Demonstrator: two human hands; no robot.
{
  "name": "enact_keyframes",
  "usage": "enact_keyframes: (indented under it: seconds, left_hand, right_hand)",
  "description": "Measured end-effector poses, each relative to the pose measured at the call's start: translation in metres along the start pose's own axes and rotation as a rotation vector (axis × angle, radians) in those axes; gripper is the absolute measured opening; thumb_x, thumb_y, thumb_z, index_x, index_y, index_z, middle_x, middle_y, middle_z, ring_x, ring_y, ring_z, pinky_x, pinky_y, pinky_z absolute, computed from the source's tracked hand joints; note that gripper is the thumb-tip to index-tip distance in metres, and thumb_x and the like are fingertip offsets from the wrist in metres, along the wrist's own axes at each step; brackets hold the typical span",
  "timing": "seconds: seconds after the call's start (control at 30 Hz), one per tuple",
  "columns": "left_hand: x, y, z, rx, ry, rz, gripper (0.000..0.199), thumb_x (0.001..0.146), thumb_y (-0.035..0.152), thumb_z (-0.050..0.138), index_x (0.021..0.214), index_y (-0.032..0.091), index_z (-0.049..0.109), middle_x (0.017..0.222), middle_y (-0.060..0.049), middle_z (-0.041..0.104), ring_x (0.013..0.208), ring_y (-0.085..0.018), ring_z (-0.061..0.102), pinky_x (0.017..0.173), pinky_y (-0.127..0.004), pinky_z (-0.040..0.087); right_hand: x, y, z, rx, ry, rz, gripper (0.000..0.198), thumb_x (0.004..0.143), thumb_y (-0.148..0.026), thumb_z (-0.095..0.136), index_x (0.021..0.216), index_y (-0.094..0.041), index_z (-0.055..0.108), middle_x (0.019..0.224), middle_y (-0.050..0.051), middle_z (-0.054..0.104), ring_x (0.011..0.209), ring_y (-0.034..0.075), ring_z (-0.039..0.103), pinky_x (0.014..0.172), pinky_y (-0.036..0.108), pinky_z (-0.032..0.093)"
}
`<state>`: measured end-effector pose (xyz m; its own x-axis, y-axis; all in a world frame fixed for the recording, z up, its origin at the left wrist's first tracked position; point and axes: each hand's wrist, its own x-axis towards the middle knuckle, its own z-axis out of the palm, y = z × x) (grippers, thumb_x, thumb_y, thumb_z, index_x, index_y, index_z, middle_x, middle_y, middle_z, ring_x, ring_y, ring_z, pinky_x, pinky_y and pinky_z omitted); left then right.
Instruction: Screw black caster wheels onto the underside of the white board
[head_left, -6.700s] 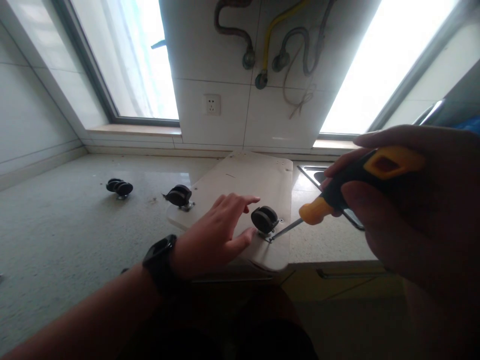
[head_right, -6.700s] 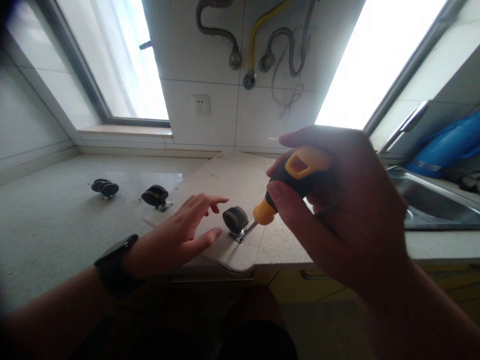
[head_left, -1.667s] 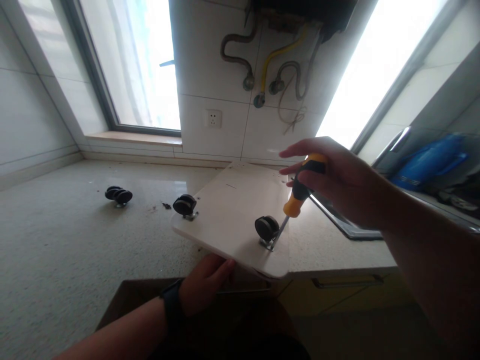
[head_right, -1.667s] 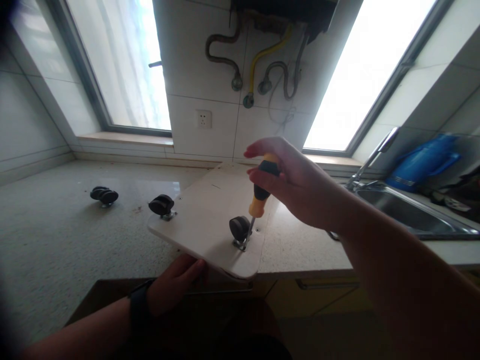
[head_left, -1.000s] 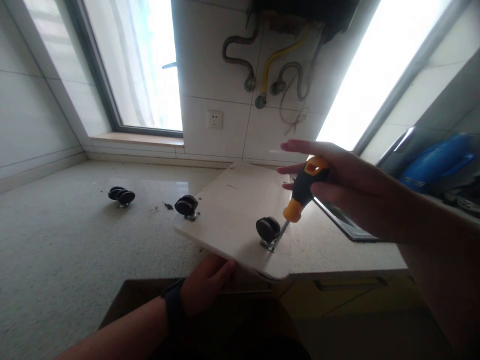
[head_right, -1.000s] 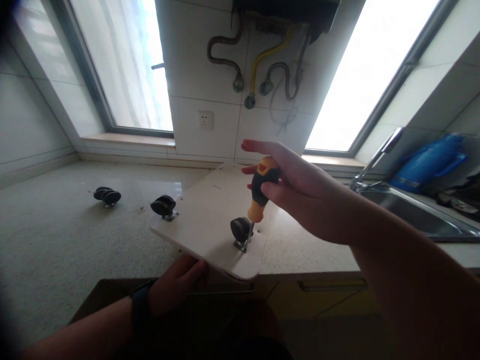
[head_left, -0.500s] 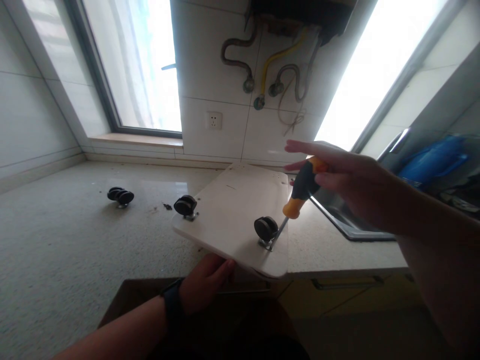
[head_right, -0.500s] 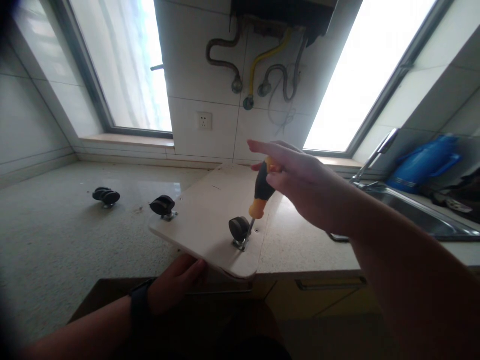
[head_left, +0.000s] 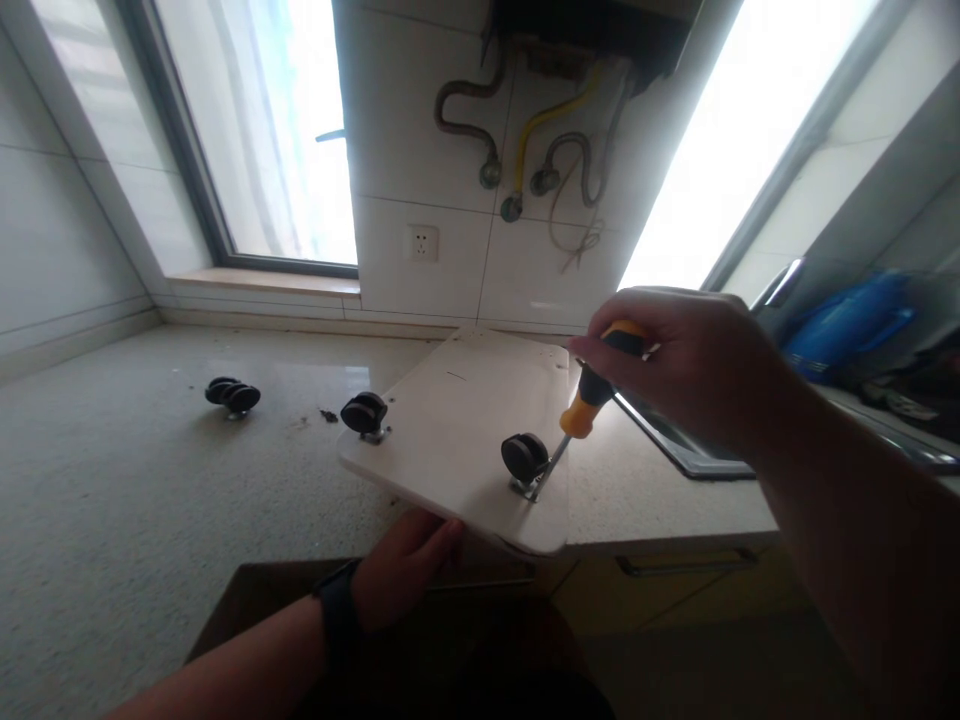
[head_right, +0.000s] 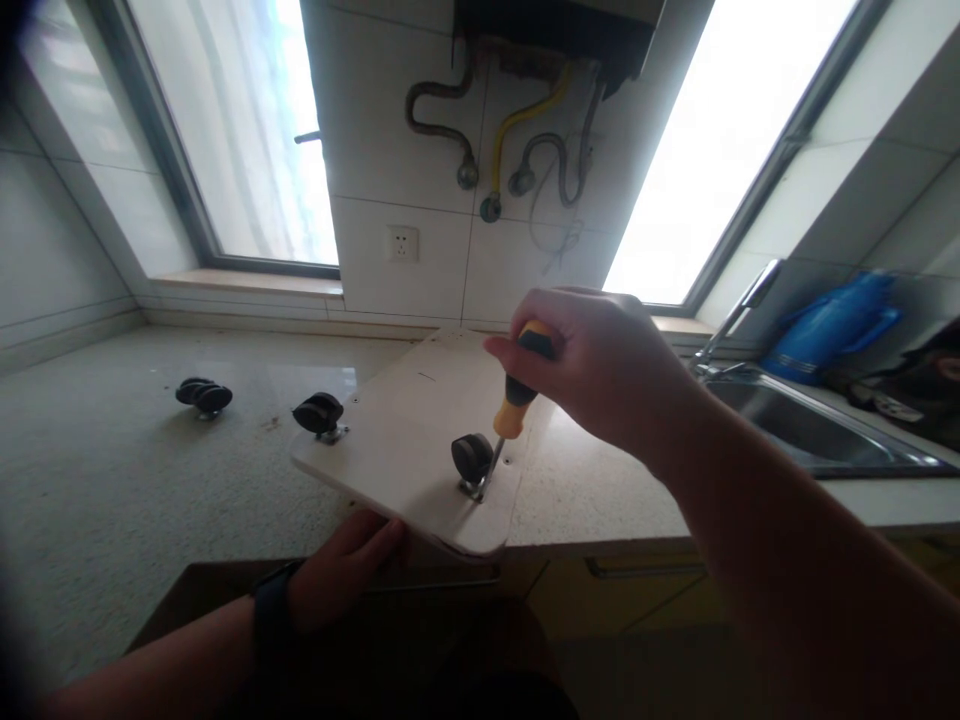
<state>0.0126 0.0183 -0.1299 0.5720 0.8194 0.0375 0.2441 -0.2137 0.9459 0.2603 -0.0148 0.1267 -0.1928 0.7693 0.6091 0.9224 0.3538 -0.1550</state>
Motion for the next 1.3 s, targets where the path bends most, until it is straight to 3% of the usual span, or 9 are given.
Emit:
enact_keyframes:
  seconds: [0.2,0.33,0.43,0.57,0.7,0.83,1.03,1.17,1.3]
  left_hand:
    - [0.001,0.000,0.001,-0.011,0.007,0.014,0.058,0.099,0.064,0.040,0.077,0.016,0.063,0.073,-0.004,0.063,0.070,-0.019,0.055,0.065,-0.030,0.043]
    - [0.000,0.002,0.000,-0.014,-0.007,-0.002,0.059,0.099,0.065,0.040,0.077,0.015,0.064,0.071,-0.004,0.062,0.068,-0.018,0.055,0.064,-0.029,0.043]
    - [0.000,0.002,0.000,-0.006,0.014,-0.003,0.059,0.099,0.064,0.041,0.077,0.015,0.065,0.072,-0.005,0.063,0.068,-0.018,0.055,0.064,-0.029,0.043]
    - [0.001,0.003,0.000,-0.020,-0.004,0.005,0.059,0.099,0.064,0.040,0.076,0.015,0.064,0.071,-0.004,0.063,0.067,-0.018,0.054,0.063,-0.029,0.042]
    - [0.000,0.005,0.000,-0.018,-0.003,0.011,0.060,0.098,0.065,0.039,0.076,0.015,0.063,0.071,-0.005,0.063,0.067,-0.018,0.055,0.065,-0.030,0.042]
    - [0.000,0.002,0.000,-0.026,-0.001,0.003,0.060,0.098,0.066,0.040,0.078,0.015,0.064,0.073,-0.005,0.063,0.069,-0.019,0.055,0.065,-0.030,0.043]
    - [0.001,-0.005,0.001,-0.036,0.002,0.032,0.059,0.099,0.065,0.041,0.078,0.015,0.064,0.073,-0.004,0.062,0.071,-0.019,0.055,0.068,-0.031,0.043]
    - [0.001,-0.008,0.001,-0.034,0.012,0.031,0.057,0.100,0.063,0.041,0.079,0.016,0.064,0.075,-0.004,0.063,0.072,-0.018,0.056,0.069,-0.030,0.043]
    - [0.002,-0.008,0.002,-0.040,0.001,0.010,0.058,0.100,0.064,0.041,0.078,0.015,0.064,0.072,-0.003,0.062,0.069,-0.018,0.054,0.065,-0.029,0.042]
  right_hand:
    - [-0.003,0.024,-0.009,0.532,-0.374,-0.069,0.054,0.099,-0.041,0.057,0.152,-0.043,0.045,0.139,0.000,0.065,0.125,0.022,0.063,0.103,0.045,0.053]
    - [-0.003,0.007,-0.010,0.148,-0.168,0.025,0.036,0.090,-0.058,0.066,0.113,-0.031,0.074,0.092,0.003,0.075,0.080,0.025,0.070,0.073,0.044,0.055]
    - [-0.004,-0.012,-0.006,-0.138,0.018,0.136,0.045,0.083,-0.069,0.065,0.072,-0.026,0.061,0.067,0.005,0.062,0.056,0.021,0.053,0.055,0.040,0.039]
    - [-0.006,-0.017,0.001,-0.260,0.089,0.145,0.046,0.083,-0.071,0.064,0.077,-0.026,0.059,0.068,0.006,0.061,0.058,0.021,0.051,0.057,0.040,0.038]
    - [-0.007,0.001,0.004,0.166,-0.118,0.055,0.040,0.096,-0.045,0.056,0.132,-0.029,0.061,0.118,0.009,0.070,0.093,0.027,0.069,0.080,0.048,0.055]
    - [-0.008,0.023,-0.001,0.521,-0.346,-0.094,0.064,0.096,-0.023,0.054,0.154,-0.045,0.039,0.161,-0.001,0.042,0.128,0.025,0.061,0.103,0.046,0.055]
    - [-0.003,0.017,-0.008,0.268,-0.272,-0.029,0.037,0.090,-0.053,0.068,0.120,-0.032,0.066,0.100,0.001,0.073,0.087,0.021,0.070,0.074,0.039,0.057]
    - [0.000,-0.007,-0.009,-0.158,-0.068,0.072,0.051,0.074,-0.071,0.076,0.070,-0.025,0.055,0.060,-0.001,0.056,0.050,0.014,0.044,0.047,0.035,0.033]
    - [-0.003,-0.013,-0.005,-0.186,-0.030,0.048,0.048,0.081,-0.068,0.071,0.075,-0.024,0.052,0.062,-0.001,0.055,0.052,0.014,0.044,0.046,0.033,0.033]
